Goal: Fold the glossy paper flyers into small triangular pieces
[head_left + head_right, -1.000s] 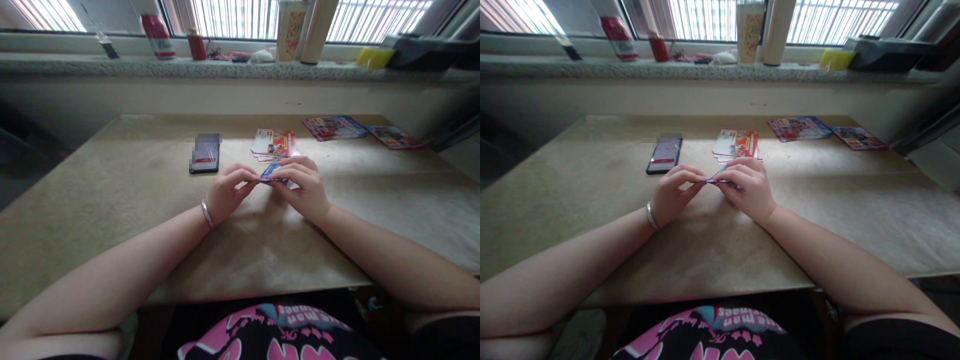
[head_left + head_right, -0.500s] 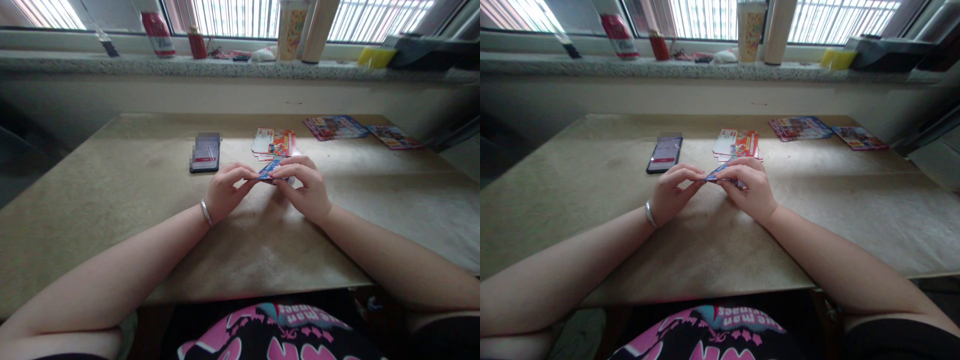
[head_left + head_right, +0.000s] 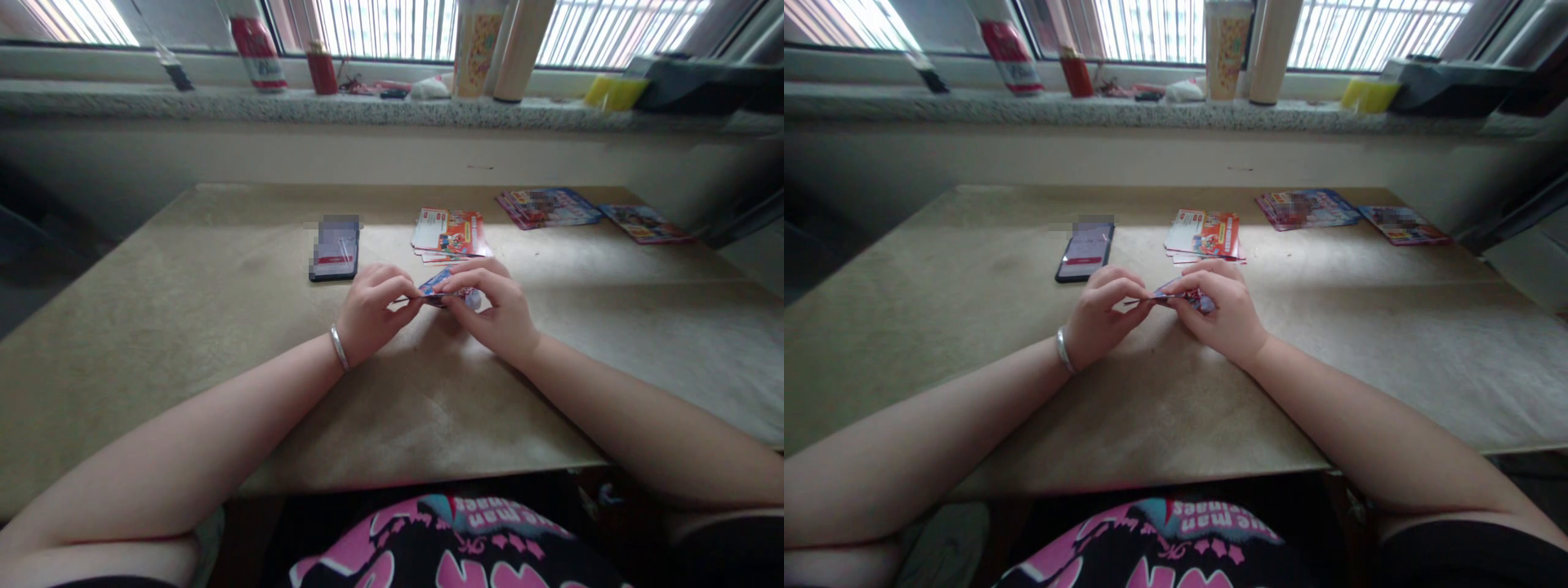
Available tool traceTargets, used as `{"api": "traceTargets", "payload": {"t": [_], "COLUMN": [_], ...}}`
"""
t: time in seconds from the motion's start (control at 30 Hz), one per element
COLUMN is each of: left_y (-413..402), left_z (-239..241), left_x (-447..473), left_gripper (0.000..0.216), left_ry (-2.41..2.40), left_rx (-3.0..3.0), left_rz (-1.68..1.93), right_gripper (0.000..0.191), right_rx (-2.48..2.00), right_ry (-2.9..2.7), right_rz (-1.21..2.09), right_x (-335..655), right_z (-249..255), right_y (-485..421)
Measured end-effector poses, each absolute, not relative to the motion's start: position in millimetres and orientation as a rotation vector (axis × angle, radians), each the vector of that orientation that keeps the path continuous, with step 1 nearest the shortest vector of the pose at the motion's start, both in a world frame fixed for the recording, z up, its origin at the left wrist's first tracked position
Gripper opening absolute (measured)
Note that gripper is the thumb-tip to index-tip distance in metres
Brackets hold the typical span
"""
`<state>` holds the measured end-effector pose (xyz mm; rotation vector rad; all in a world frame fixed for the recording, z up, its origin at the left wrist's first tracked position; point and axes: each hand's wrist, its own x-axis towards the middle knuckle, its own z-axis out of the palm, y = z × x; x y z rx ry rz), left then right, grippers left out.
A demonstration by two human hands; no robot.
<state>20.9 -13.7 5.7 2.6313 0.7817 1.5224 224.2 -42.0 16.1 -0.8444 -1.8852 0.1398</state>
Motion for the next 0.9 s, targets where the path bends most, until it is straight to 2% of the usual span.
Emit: {"api": "traceTargets", "payload": {"t": [0.63, 0.9], "left_y": [-13.4, -12.0], "left_z": [4.3, 3.2], "left_x": [21.0, 18.5], "left_gripper": [0.01, 0.016], "left_ry": [0.792, 0.769], "left_rx": [2.763, 2.763], "left_rz": [1.409, 1.44], "right_gripper": [0.003, 0.003], "right_rx": [-0.818, -0.808], "right_ry": [-1.995, -2.016], "right_rz": [0.074, 0.056], "right_x": [221.8, 221.8], "right_z": [15.1, 13.8], "right_y": [-38.3, -38.2]}}
